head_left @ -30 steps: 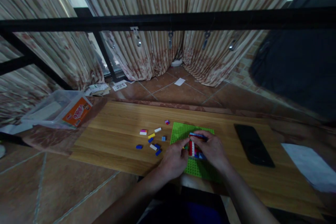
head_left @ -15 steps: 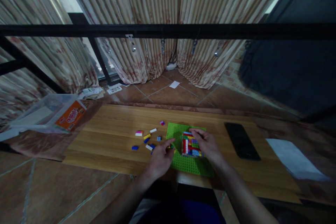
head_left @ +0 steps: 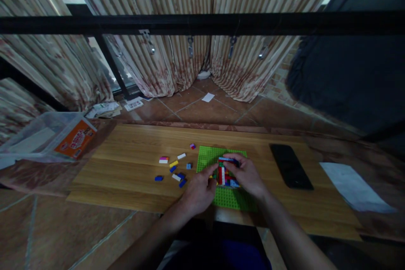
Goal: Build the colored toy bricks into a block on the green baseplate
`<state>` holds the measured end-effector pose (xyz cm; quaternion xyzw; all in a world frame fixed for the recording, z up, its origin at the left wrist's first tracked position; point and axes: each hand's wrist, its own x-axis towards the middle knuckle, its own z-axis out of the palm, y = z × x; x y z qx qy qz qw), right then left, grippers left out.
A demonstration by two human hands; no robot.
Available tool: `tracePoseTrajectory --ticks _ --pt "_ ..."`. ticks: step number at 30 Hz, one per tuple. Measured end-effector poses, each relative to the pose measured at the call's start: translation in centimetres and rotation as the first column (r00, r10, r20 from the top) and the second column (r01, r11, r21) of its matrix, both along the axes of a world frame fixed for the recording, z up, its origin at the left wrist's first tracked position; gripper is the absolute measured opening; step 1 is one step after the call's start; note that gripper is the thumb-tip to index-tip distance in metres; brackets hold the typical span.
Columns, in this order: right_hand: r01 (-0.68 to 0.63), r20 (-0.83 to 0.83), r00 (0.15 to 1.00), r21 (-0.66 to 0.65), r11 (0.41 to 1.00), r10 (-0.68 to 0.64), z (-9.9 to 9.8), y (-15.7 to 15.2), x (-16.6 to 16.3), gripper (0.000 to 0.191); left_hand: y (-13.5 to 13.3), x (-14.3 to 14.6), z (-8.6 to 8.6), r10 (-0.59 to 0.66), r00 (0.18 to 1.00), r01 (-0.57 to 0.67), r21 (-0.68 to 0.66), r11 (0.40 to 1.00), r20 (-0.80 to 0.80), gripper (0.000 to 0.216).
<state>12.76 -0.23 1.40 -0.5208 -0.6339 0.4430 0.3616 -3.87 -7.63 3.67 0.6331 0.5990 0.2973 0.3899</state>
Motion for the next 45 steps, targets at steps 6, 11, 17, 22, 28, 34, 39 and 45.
tracePoseTrajectory --ticks 6,11,17,22,28,34,39,45 --pt "-0.021 0.017 1.000 0.030 0.999 0.020 0.01 -0.09 -0.07 0.025 -0.07 -0.05 -0.08 0.002 1.000 -0.002 0.002 1.000 0.010 0.051" --pt "-0.052 0.011 0.999 0.038 0.998 0.052 0.12 -0.22 0.16 0.026 -0.20 0.01 -0.21 0.016 1.000 -0.016 -0.002 1.000 0.004 0.053" --pt "-0.079 0.002 0.997 0.011 0.997 0.079 0.44 -0.19 0.38 0.026 -0.18 0.05 -0.35 0.010 1.000 -0.010 -0.001 1.000 0.018 0.054" --pt "-0.056 -0.014 0.998 -0.048 0.997 0.055 0.61 -0.26 0.12 0.028 -0.26 0.24 0.08 0.014 1.000 -0.014 -0.003 1.000 0.003 0.055" --pt "-0.065 -0.027 0.998 -0.083 0.994 0.063 0.49 -0.16 0.24 0.028 -0.28 0.36 0.00 0.011 1.000 -0.011 0.013 1.000 -0.008 0.054" --pt "-0.070 -0.024 0.997 -0.061 0.996 0.069 0.52 -0.15 0.32 0.027 -0.25 0.36 0.04 0.011 1.000 -0.011 0.014 1.000 -0.005 0.057" --pt "-0.058 -0.046 0.998 -0.085 0.995 0.054 0.27 -0.12 0.26 0.029 -0.32 0.38 0.00 0.017 1.000 -0.017 0.013 1.000 -0.011 0.055" --pt "-0.045 -0.030 0.999 -0.105 0.993 0.042 0.53 -0.12 0.18 0.030 -0.34 0.42 -0.21 0.004 1.000 -0.004 0.009 1.000 -0.028 0.057"
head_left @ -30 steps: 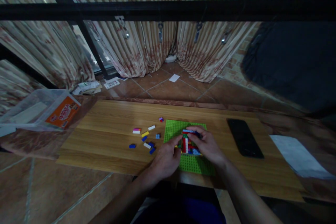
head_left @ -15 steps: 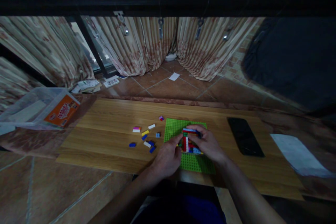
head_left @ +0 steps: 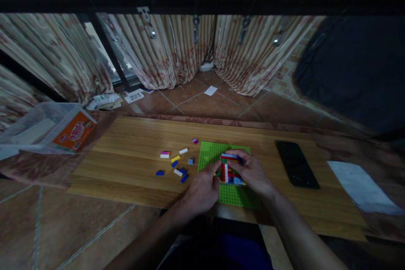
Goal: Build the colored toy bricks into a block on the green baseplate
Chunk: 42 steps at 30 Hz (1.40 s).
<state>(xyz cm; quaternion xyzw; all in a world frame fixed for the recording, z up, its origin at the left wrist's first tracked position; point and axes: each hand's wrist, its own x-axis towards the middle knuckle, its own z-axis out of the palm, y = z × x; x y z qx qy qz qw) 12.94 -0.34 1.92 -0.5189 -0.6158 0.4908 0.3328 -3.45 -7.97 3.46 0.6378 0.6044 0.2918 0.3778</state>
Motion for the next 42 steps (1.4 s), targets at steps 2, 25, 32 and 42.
tracePoseTrajectory --ticks 2,25,32,42 --pt "0.001 0.008 1.000 -0.002 1.000 -0.001 0.10 0.02 -0.05 0.030 0.02 0.06 0.00 -0.002 1.000 0.002 -0.005 1.000 -0.006 0.057" --pt "0.032 0.145 0.989 0.007 0.999 -0.032 -0.05 0.36 -0.36 0.035 -0.13 0.19 -0.51 -0.045 0.999 0.046 0.095 0.994 -0.011 0.050" --pt "0.016 0.164 0.986 0.000 1.000 -0.016 0.19 0.32 -0.27 0.037 -0.09 0.40 -0.27 -0.070 0.987 0.081 0.069 0.994 -0.146 0.051" --pt "0.027 0.169 0.985 0.034 0.999 -0.032 0.33 0.35 -0.88 0.033 -0.21 0.63 -0.24 -0.059 0.964 0.091 0.109 0.990 -0.261 0.051"
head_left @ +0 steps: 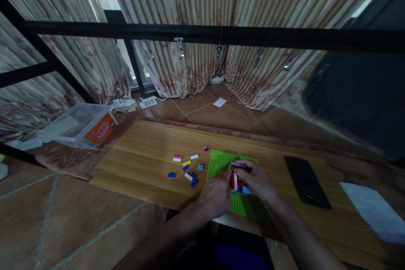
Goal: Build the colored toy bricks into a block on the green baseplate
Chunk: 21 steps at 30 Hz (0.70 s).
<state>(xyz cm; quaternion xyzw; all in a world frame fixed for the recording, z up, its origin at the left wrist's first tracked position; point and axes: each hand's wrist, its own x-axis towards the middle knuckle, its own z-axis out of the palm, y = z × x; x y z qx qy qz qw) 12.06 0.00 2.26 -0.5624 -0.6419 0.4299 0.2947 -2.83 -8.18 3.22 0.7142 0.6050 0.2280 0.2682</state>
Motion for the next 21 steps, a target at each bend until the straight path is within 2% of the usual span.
tracePoseTrajectory --ticks 3,5,7,10,15,18,21 --pt "-0.011 -0.068 0.998 -0.028 1.000 0.009 0.4 0.0 0.3 0.037 -0.4 -0.7 -0.2 0.068 0.994 -0.071 0.029 0.997 0.086 0.049" --pt "0.030 -0.154 0.987 -0.039 0.999 -0.036 1.0 -0.1 0.8 0.043 -0.9 -1.6 -0.4 0.133 0.980 -0.139 0.031 0.990 0.147 0.045" --pt "0.137 -0.241 0.961 -0.005 0.991 -0.134 1.7 -0.5 1.4 0.046 -1.4 -2.9 -0.6 0.177 0.958 -0.186 0.020 0.982 0.226 0.038" --pt "0.340 -0.343 0.891 0.073 0.938 -0.296 2.3 -1.4 2.3 0.042 -2.1 -4.9 -0.8 0.214 0.925 -0.222 -0.013 0.975 0.313 0.031" --pt "0.525 -0.412 0.787 0.056 0.849 -0.459 1.4 -4.3 3.8 0.032 -3.1 -7.0 -0.7 0.224 0.890 -0.234 -0.023 0.972 0.396 0.022" --pt "0.515 -0.352 0.820 0.111 0.850 -0.452 0.6 -7.4 3.8 0.025 -3.8 -6.7 -0.5 0.200 0.898 -0.197 -0.049 0.979 0.392 0.023" --pt "0.382 -0.254 0.909 0.183 0.906 -0.332 0.3 -10.8 2.5 0.024 -4.6 -5.5 -0.3 0.166 0.898 -0.135 -0.106 0.985 0.408 0.023"
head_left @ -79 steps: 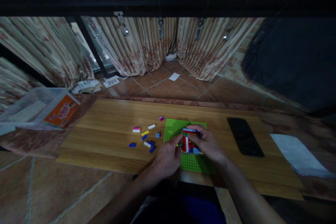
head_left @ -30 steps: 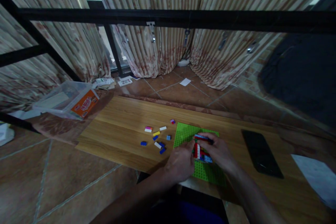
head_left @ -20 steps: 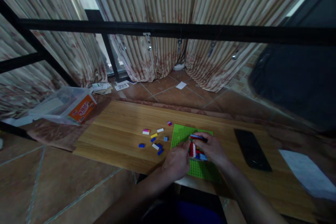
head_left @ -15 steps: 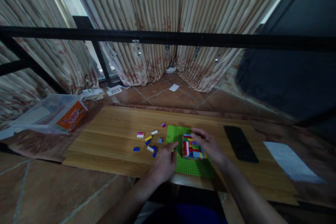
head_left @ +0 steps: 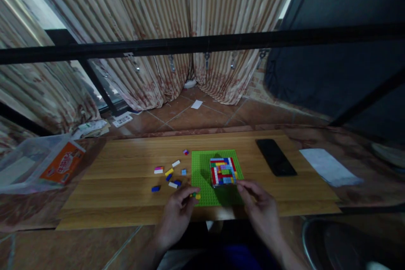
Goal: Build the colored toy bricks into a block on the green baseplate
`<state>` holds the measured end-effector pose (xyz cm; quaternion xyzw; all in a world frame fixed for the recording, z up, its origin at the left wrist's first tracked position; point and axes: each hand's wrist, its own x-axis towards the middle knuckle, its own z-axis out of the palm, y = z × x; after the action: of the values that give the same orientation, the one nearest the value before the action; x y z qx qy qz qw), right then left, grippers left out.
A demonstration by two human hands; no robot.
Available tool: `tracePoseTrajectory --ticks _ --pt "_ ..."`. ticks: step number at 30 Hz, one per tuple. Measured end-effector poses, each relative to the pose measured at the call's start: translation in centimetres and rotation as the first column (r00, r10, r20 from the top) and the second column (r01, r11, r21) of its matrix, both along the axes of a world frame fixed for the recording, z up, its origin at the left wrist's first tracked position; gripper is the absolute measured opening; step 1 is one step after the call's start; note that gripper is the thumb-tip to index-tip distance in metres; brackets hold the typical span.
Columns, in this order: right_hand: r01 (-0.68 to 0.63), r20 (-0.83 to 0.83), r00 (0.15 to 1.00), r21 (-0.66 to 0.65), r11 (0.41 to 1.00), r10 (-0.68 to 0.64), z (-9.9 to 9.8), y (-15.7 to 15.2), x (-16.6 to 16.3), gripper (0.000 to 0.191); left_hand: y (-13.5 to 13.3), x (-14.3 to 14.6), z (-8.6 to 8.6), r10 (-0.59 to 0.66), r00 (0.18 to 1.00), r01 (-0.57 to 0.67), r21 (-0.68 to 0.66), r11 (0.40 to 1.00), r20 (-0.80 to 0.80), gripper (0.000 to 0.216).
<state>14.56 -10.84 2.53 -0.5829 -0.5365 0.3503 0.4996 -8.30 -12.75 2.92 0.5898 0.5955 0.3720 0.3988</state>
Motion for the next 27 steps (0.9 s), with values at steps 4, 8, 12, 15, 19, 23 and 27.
tracePoseTrajectory --ticks 4,8,12,15,19,23,27 --pt "-0.290 0.055 0.955 -0.046 0.956 0.292 -0.5 -3.2 -2.6 0.022 -0.9 2.0 0.1 -0.105 0.985 0.120 -0.111 0.986 0.135 0.029" --pt "-0.357 0.027 0.932 -0.090 0.930 0.361 -1.6 -3.9 -4.0 0.022 -1.4 2.9 0.1 -0.084 0.981 0.113 -0.166 0.980 0.172 0.034" --pt "-0.337 0.033 0.938 -0.136 0.932 0.344 -2.1 -3.5 -4.0 0.020 -1.6 2.5 -0.4 -0.033 0.987 0.058 -0.162 0.985 0.156 0.033" --pt "-0.324 0.060 0.940 -0.153 0.933 0.336 -2.1 -3.2 -4.0 0.020 -1.2 1.2 -0.6 0.022 0.995 -0.014 -0.084 0.996 0.099 0.029" --pt "-0.317 0.108 0.936 -0.151 0.936 0.334 -2.5 -2.8 -4.9 0.023 0.2 -2.0 -0.7 0.228 0.972 -0.222 0.098 0.970 -0.058 0.024" --pt "-0.352 0.209 0.906 -0.112 0.929 0.368 -2.9 -1.9 -7.2 0.021 1.7 -5.2 -0.8 0.358 0.915 -0.318 0.213 0.924 -0.186 0.021" --pt "-0.414 0.349 0.845 -0.048 0.909 0.404 -2.5 0.0 -9.9 0.025 2.6 -7.6 -1.5 0.415 0.850 -0.318 0.310 0.896 -0.324 0.023"
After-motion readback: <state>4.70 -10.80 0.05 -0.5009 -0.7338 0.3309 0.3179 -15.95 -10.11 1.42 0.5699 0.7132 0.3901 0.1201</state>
